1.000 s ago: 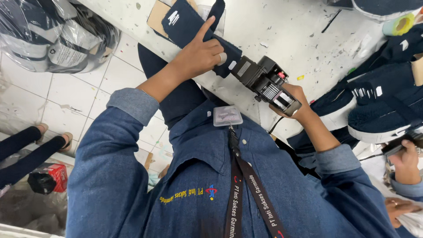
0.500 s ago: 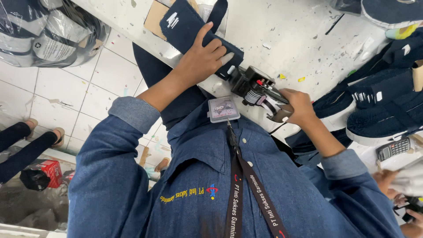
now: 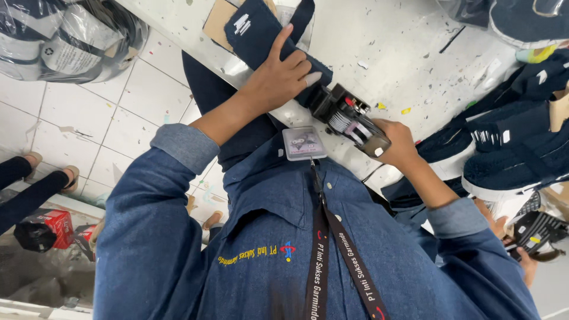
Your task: The person uses a handheld label maker to apply white labels onto folded dark blue garments on a white table. They repeatedly pick up garments, position them, print labels, and place the labeled items aside.
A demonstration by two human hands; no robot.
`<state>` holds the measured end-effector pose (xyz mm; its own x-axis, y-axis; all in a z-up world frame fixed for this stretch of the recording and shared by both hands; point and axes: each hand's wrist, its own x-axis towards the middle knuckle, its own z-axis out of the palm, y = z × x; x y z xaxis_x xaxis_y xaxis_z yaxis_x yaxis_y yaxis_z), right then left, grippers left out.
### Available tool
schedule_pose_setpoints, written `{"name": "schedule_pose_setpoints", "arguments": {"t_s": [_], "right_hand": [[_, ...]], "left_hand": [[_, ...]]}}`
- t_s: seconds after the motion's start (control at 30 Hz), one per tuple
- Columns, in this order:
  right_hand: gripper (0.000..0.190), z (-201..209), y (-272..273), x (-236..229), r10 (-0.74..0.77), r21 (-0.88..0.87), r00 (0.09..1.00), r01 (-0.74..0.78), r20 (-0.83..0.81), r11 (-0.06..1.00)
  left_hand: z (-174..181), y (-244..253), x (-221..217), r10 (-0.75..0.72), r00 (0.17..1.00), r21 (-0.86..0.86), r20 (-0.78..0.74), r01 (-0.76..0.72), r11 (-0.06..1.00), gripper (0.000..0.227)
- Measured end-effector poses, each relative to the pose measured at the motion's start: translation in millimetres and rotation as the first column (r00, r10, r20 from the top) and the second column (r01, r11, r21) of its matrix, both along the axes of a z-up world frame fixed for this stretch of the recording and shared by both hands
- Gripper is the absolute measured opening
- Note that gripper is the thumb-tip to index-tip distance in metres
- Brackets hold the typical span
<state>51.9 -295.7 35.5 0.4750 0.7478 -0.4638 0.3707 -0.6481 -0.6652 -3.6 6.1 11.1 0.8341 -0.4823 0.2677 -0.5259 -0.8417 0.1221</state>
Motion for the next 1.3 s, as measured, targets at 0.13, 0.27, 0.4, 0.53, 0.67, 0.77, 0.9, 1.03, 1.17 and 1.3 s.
{"name": "schedule_pose_setpoints", "arguments": {"t_s": [0.13,0.27,0.4,0.53,0.67,0.77,0.9,1.03,1.17,1.3], "right_hand": [[0.028,-12.2,-14.9,1.2,0.040,-0.093,0.999,-0.037,0.033,0.995],[0.050,-0.5,5.5,9.9,0.100,-0.223,0.993,-0.085,0.055,0.971],[0.031,-3.1,-11.5,9.1,0.062,-0.112,0.997,-0.057,0.039,0.992],[0.026,0.9,-1.5,11.2,0.112,-0.219,0.994,-0.107,0.013,0.970],[0.025,-11.4,-11.5,8.4,0.101,0.033,0.995,-0.101,0.018,0.994],[0.034,-0.9,6.0,14.4,0.111,-0.275,0.993,-0.093,0.051,0.957],[0.043,0.4,-5.2,13.8,0.076,-0.043,0.997,-0.077,-0.015,0.996],[0.028,-0.8,-8.3,13.5,0.106,-0.172,0.994,-0.100,0.026,0.980],[0.031,-9.7,-25.2,6.0,0.000,0.000,1.000,0.000,-0.020,1.000],[0.028,11.4,8.6,13.8,0.025,-0.223,0.998,-0.037,-0.059,0.974]], "left_hand": [[0.9,-1.8,1.4,0.040,0.999,-0.203,0.014,-0.036,0.979,0.026],[-4.7,-4.2,-2.5,0.052,0.999,0.002,0.015,-0.052,0.999,0.026],[2.7,-2.3,3.3,0.074,0.996,-0.204,0.048,-0.062,0.977,0.022],[-2.2,-5.7,-1.3,0.073,0.997,-0.071,0.012,-0.072,0.995,0.026],[-1.6,-0.5,1.0,0.008,0.999,-0.262,-0.032,-0.016,0.965,0.023],[-0.5,-3.4,-2.1,0.058,0.998,-0.067,-0.004,-0.058,0.996,0.034],[1.5,-0.5,1.3,0.057,0.997,-0.167,0.053,-0.047,0.985,0.020],[-1.5,-5.8,-1.3,0.070,0.993,-0.052,0.093,-0.065,0.997,0.024],[8.9,-5.1,1.7,0.015,0.997,-0.096,0.072,-0.008,0.995,0.030],[-3.7,-8.1,0.3,0.068,0.993,-0.070,0.095,-0.061,0.996,0.019]]}}
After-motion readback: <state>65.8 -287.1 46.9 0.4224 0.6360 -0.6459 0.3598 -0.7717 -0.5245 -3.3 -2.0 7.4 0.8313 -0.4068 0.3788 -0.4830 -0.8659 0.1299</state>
